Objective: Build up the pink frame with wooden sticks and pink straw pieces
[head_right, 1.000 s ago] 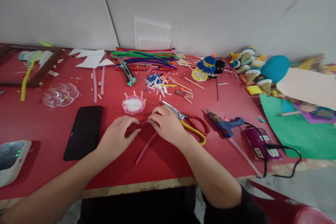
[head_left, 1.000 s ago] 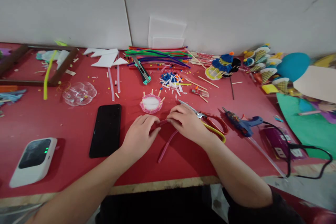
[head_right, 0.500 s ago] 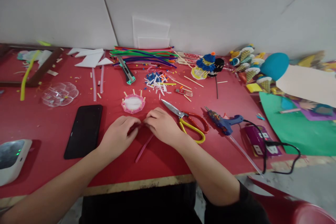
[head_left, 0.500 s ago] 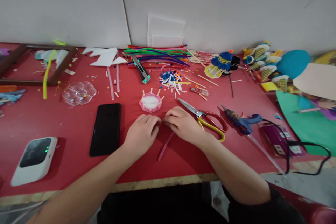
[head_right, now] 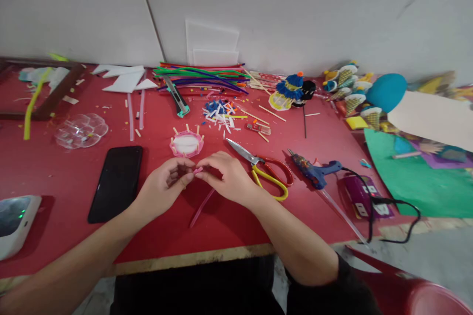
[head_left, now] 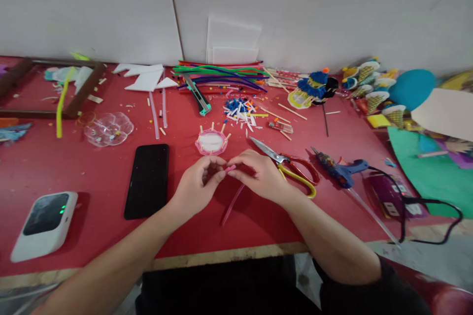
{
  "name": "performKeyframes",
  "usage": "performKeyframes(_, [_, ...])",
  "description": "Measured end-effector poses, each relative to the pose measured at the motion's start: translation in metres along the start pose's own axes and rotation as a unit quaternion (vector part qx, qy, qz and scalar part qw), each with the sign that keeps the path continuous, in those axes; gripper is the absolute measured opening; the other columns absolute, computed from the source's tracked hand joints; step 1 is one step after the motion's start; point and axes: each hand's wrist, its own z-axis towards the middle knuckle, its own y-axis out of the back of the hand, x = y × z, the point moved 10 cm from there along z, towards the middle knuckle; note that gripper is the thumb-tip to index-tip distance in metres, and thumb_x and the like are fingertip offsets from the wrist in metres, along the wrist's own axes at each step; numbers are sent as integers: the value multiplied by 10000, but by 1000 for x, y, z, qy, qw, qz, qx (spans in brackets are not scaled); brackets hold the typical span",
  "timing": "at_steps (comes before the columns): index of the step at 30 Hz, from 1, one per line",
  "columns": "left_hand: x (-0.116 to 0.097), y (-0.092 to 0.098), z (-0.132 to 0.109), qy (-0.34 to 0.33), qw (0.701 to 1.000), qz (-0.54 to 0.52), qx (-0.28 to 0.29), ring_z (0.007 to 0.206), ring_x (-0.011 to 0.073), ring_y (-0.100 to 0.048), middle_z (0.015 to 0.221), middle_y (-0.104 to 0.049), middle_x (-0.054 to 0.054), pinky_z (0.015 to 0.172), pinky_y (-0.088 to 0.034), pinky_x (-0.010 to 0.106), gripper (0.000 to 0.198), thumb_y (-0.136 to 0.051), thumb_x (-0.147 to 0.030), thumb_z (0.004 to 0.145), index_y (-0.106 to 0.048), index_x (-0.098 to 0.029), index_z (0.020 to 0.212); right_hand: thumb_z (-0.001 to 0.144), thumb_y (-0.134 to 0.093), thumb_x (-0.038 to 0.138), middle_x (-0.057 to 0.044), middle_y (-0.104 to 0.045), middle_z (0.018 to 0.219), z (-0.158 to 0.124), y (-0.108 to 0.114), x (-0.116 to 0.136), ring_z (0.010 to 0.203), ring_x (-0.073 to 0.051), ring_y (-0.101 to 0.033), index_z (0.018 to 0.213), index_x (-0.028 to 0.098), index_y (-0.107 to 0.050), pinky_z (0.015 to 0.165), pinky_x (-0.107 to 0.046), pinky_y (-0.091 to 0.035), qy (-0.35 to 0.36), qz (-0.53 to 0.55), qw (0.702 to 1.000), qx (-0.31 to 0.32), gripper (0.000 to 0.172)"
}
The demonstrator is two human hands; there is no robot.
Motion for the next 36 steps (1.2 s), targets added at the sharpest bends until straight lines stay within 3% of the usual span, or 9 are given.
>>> performKeyframes(5, [6,-18,-2,80,969,-222,77,708,120,-633,834,-647,3,632,-535,243,266,-729,-351,781,-585,-178,923,886,-660,259,-22,-723,913,-5,7,0,846,-145,-673,989,225,-675,807,-289,-542,-29,92,994,-45,110])
performKeyframes(10, [10,-26,-7,154,932,-313,102,689,99,-651,757,-660,-26,661,-557,224,353,-838,-336,688,-596,-169,883,884,-652,231,-34,-725,953,-8,4,0,860,-146,-684,1071,235,-680,798,-294,-564,-30,132,990,-45,189])
performKeyframes(20, [30,-22,-7,208,912,-349,51,635,93,-685,731,-743,-10,670,-586,210,429,-894,-310,602,-703,-158,955,875,-669,215,-38,-709,979,-5,7,3,917,-150,-667,1065,252,-720,844,-310,-556,-16,116,991,-57,200])
performKeyframes(27, [29,-20,-6,206,907,-365,39,610,95,-691,710,-742,-17,637,-593,202,404,-894,-285,602,-708,-158,937,887,-653,213,-38,-708,967,-7,6,8,900,-147,-663,1134,259,-711,832,-305,-556,-6,87,994,-67,258])
performKeyframes(32, [27,-17,-4,176,919,-351,35,625,100,-695,722,-741,-21,664,-589,211,420,-875,-280,627,-679,-167,981,881,-658,200,-52,-712,1001,-7,5,8,918,-148,-665,1157,239,-702,852,-298,-550,1,78,995,-62,281])
performKeyframes(36, [19,-9,-3,129,952,-278,18,629,102,-688,720,-737,-21,686,-571,217,363,-814,-263,691,-653,-174,1004,874,-668,213,-46,-719,1007,-7,4,4,899,-145,-667,1123,237,-702,800,-283,-557,-19,91,994,-60,252])
